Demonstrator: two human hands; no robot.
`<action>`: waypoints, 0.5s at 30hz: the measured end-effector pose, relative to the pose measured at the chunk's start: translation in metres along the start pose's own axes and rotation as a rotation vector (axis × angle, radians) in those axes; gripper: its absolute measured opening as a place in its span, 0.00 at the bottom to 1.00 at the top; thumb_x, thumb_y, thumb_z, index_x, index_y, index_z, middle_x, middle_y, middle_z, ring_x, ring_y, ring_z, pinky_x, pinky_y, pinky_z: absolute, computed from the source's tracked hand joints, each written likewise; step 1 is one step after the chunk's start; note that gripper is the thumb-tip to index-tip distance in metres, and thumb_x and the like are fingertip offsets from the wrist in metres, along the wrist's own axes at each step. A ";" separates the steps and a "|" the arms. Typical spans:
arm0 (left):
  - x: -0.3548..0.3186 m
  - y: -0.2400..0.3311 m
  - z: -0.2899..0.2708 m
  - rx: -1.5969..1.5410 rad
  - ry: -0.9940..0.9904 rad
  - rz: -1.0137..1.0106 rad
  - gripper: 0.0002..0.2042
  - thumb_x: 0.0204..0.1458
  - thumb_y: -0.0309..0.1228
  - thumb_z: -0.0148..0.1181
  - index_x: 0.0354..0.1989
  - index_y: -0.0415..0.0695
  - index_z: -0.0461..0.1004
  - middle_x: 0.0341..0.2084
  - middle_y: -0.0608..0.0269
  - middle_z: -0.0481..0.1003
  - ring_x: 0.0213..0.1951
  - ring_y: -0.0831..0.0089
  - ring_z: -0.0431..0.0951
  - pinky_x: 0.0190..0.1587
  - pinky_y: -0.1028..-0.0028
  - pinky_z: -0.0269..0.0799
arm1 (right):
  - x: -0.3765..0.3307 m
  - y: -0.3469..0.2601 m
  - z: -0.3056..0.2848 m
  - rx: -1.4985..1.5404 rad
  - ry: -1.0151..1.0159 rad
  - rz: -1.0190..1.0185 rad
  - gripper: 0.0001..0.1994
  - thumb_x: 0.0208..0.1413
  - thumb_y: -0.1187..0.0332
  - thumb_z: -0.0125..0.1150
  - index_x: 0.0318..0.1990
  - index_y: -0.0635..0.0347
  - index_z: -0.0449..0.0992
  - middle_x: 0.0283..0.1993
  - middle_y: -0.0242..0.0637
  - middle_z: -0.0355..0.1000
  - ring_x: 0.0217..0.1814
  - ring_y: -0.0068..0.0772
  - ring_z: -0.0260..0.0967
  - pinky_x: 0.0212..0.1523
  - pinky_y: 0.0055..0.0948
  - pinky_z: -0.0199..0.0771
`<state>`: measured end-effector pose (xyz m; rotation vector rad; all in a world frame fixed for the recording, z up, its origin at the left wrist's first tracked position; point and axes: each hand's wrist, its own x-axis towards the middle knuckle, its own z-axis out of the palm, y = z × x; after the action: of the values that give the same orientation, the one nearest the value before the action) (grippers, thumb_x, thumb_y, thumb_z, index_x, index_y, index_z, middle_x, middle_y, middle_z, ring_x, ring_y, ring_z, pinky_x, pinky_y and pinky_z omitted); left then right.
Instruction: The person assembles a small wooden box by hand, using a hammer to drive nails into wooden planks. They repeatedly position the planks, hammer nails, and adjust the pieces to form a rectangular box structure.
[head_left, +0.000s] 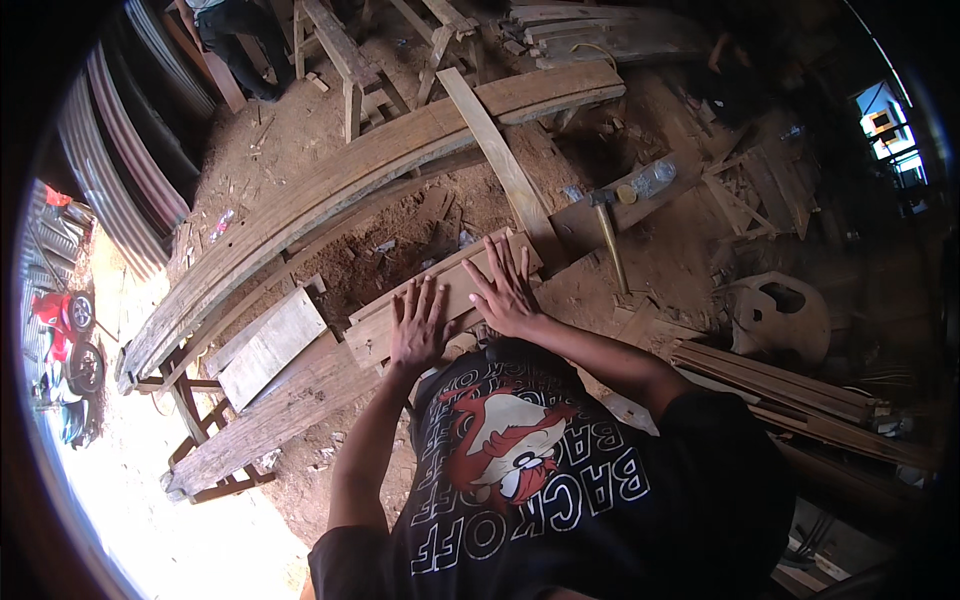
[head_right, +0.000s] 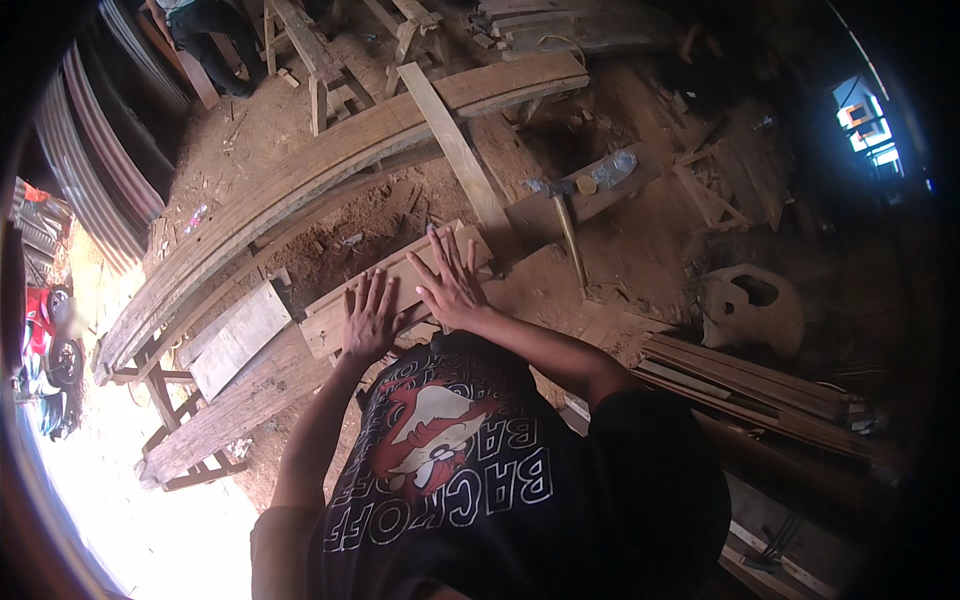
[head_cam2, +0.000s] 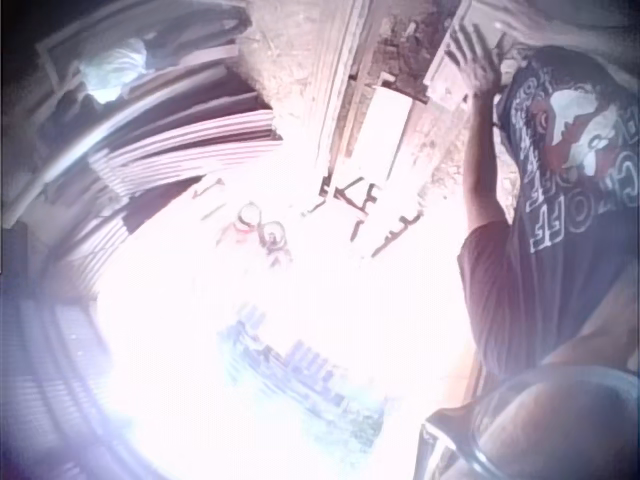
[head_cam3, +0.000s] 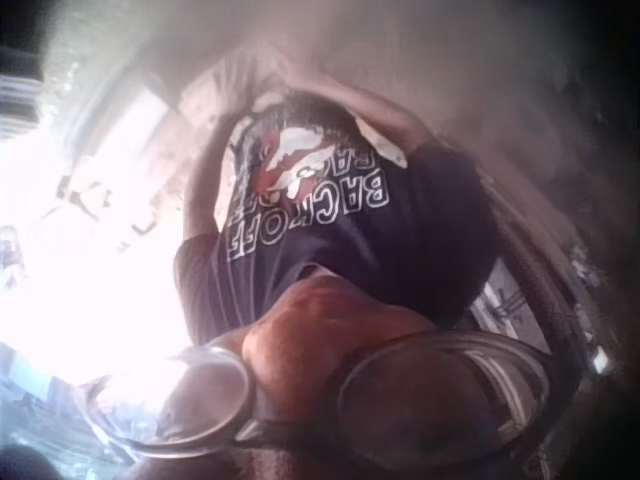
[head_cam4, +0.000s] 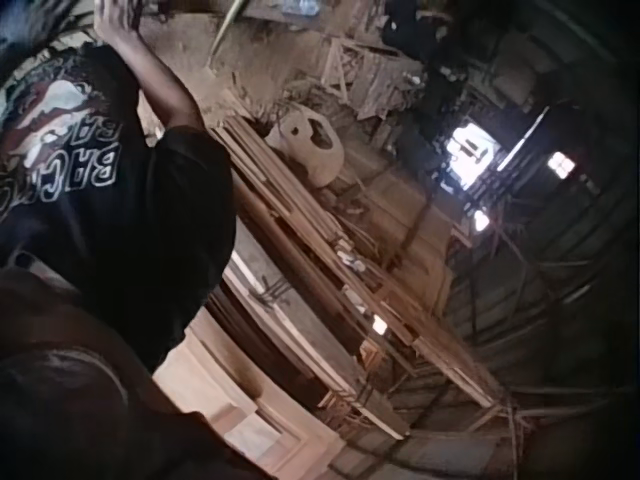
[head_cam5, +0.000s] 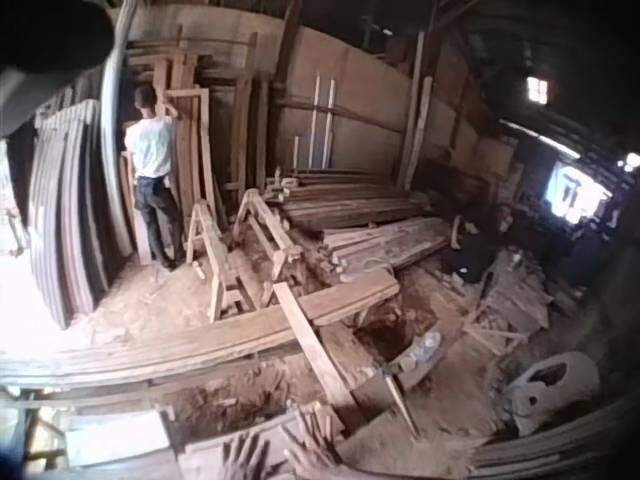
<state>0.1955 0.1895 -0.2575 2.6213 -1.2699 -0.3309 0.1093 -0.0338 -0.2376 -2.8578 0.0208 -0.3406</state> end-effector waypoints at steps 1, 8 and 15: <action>0.000 -0.001 0.006 0.001 0.023 0.005 0.37 0.69 0.52 0.51 0.84 0.54 0.52 0.83 0.52 0.48 0.83 0.45 0.44 0.80 0.35 0.38 | -0.001 0.005 0.005 0.025 0.016 -0.028 0.37 0.70 0.52 0.57 0.84 0.36 0.53 0.89 0.54 0.32 0.91 0.65 0.27 0.79 0.81 0.27; 0.000 0.000 0.012 0.062 0.017 0.007 0.38 0.69 0.54 0.50 0.84 0.53 0.52 0.83 0.48 0.48 0.82 0.43 0.45 0.79 0.34 0.39 | -0.007 0.020 0.031 0.096 -0.263 -0.067 0.34 0.74 0.42 0.47 0.83 0.36 0.56 0.90 0.48 0.29 0.91 0.62 0.22 0.81 0.79 0.17; 0.002 0.004 0.008 0.039 -0.004 0.003 0.38 0.69 0.51 0.51 0.84 0.52 0.50 0.83 0.48 0.47 0.83 0.42 0.44 0.79 0.34 0.39 | 0.000 0.008 0.021 0.189 -0.265 -0.053 0.34 0.71 0.45 0.55 0.81 0.37 0.61 0.89 0.50 0.35 0.91 0.66 0.21 0.82 0.74 0.18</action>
<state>0.1916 0.1851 -0.2641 2.6519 -1.2937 -0.3138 0.1140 -0.0357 -0.2595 -2.6951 -0.1310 0.0271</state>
